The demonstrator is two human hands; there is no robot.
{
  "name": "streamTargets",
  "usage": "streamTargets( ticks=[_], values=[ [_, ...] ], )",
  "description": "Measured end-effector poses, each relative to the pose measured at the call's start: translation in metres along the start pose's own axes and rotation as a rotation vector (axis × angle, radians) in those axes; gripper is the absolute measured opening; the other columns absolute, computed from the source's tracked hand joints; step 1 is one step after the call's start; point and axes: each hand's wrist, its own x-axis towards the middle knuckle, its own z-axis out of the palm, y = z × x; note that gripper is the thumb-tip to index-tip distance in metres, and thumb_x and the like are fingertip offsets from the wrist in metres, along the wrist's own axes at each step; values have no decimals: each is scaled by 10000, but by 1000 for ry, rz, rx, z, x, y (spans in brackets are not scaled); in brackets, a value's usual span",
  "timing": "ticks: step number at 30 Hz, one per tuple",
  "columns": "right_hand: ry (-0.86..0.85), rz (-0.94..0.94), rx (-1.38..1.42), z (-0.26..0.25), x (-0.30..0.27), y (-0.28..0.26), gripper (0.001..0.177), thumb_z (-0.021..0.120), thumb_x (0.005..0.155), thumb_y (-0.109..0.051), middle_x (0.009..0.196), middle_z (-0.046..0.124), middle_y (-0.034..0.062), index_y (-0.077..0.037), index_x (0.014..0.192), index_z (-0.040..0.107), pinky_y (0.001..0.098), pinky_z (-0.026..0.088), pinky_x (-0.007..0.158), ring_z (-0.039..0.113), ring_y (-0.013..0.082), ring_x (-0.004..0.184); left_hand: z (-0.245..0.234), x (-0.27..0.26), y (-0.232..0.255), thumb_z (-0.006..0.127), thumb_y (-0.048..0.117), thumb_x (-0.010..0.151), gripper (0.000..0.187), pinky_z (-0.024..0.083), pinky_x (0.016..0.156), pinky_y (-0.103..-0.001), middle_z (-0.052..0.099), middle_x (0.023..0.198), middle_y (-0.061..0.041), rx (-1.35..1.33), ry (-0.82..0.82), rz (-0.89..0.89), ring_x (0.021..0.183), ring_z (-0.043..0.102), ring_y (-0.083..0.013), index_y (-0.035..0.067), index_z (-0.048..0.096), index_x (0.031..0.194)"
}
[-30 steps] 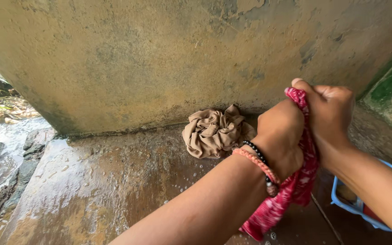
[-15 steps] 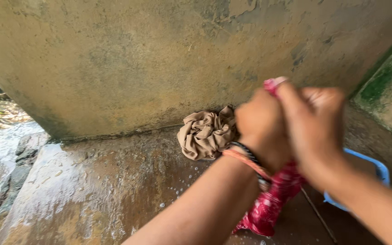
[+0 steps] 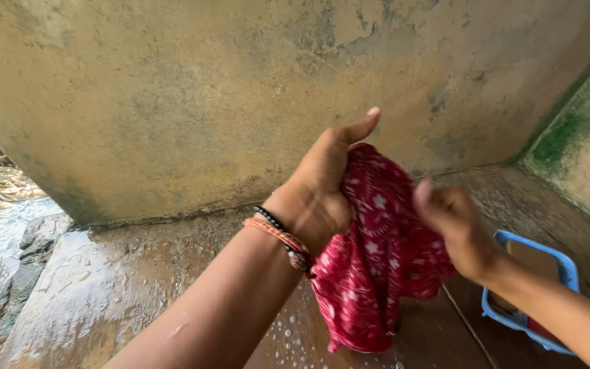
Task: The person washes clothes by applying bar soap to garments, scrubbing them on the floor, and wringing out the fabric by hand.
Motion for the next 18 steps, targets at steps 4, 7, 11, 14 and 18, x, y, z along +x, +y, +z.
streamTargets(
  ticks=[4,7,11,14,18],
  values=[
    [-225,397,-112,-10,-18,9,382,594,895,-420,779,773,48,-88,774,740,287,524,785,716,169,779,-30,21,19,659,361,975,838,377,1141,-571,368,1555,-383,94,17,101,1448,391,-492,-109,255,1539],
    [-53,427,43,-22,-12,-6,380,572,961,-415,861,731,91,-68,830,655,302,490,926,679,194,909,-52,41,16,670,499,906,616,498,1000,-483,700,1263,-216,879,-11,392,1166,661,-371,35,739,1306],
    [99,463,230,-20,16,-36,234,514,940,-278,964,725,16,-126,941,692,312,512,926,643,132,946,-30,55,-28,394,640,968,726,536,910,-410,739,1096,-145,1214,13,738,1005,703,-276,37,679,1255],
    [-188,52,435,-14,32,-58,435,552,1174,-412,892,635,37,-90,900,654,349,504,839,586,140,881,-18,41,-49,370,674,957,747,558,831,-391,762,965,-140,1231,80,808,879,731,-250,31,677,1181],
    [215,227,240,-15,40,-92,472,563,1075,-414,727,619,-15,-111,718,621,289,454,651,539,76,657,-17,30,-56,458,658,918,720,589,749,-371,798,844,-150,926,-8,753,726,731,-237,12,769,992]
  ],
)
